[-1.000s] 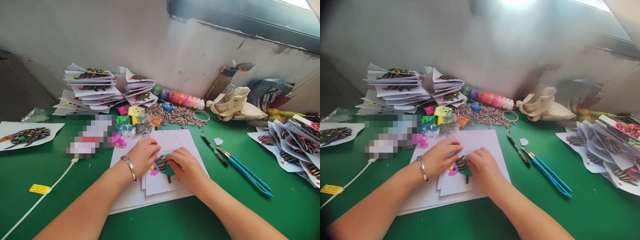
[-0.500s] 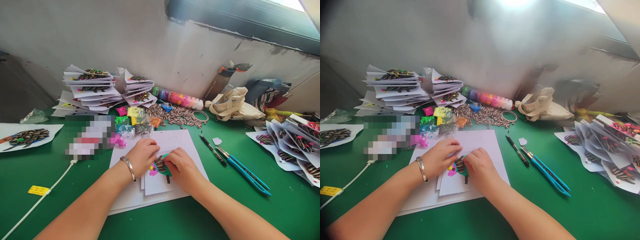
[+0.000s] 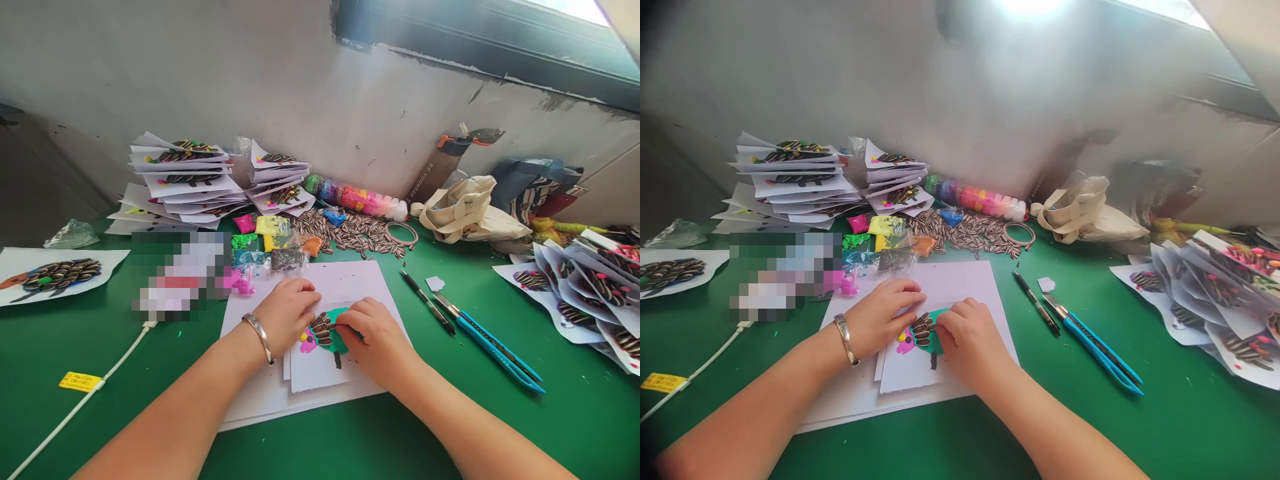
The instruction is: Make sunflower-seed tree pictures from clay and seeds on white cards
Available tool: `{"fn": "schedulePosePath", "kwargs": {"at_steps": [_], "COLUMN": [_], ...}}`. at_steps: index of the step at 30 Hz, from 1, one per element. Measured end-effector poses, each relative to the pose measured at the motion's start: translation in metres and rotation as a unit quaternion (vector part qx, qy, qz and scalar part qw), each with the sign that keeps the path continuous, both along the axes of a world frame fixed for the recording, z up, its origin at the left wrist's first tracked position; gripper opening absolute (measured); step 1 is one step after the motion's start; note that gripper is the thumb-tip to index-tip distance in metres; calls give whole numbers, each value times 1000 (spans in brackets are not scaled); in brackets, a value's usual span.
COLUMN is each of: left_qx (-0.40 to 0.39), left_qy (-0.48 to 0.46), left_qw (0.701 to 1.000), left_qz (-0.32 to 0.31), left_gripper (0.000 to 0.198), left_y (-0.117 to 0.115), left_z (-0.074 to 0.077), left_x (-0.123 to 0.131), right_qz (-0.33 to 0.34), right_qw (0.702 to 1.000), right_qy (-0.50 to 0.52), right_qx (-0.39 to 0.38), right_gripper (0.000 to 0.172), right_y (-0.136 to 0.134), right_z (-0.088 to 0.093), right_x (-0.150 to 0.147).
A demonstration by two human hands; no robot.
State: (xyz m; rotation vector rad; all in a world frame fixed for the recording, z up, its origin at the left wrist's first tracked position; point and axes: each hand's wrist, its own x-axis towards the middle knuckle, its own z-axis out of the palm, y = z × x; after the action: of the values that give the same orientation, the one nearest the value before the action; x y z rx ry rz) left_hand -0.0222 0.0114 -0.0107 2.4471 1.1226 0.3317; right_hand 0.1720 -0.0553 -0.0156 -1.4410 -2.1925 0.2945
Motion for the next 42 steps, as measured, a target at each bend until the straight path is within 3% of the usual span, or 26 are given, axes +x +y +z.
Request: {"fn": "schedulePosePath", "kwargs": {"at_steps": [21,42], "left_qx": [0,3], "left_qy": [2,3], "left_qw": [1000,1000], "left_qz": [0,-2], "left_gripper": [28,26], "left_y": [0,-1], "left_z": [1,1], "left_x": [0,0], "right_qz": [-35,-26], "right_qw": [999,999], "right_qy": [-5,-22], "right_qx": [-14,-25], "right_gripper": [15,19], "right_y": [-1,0], "right_z": [-1,-2], "right_x": [-3,-7]}}
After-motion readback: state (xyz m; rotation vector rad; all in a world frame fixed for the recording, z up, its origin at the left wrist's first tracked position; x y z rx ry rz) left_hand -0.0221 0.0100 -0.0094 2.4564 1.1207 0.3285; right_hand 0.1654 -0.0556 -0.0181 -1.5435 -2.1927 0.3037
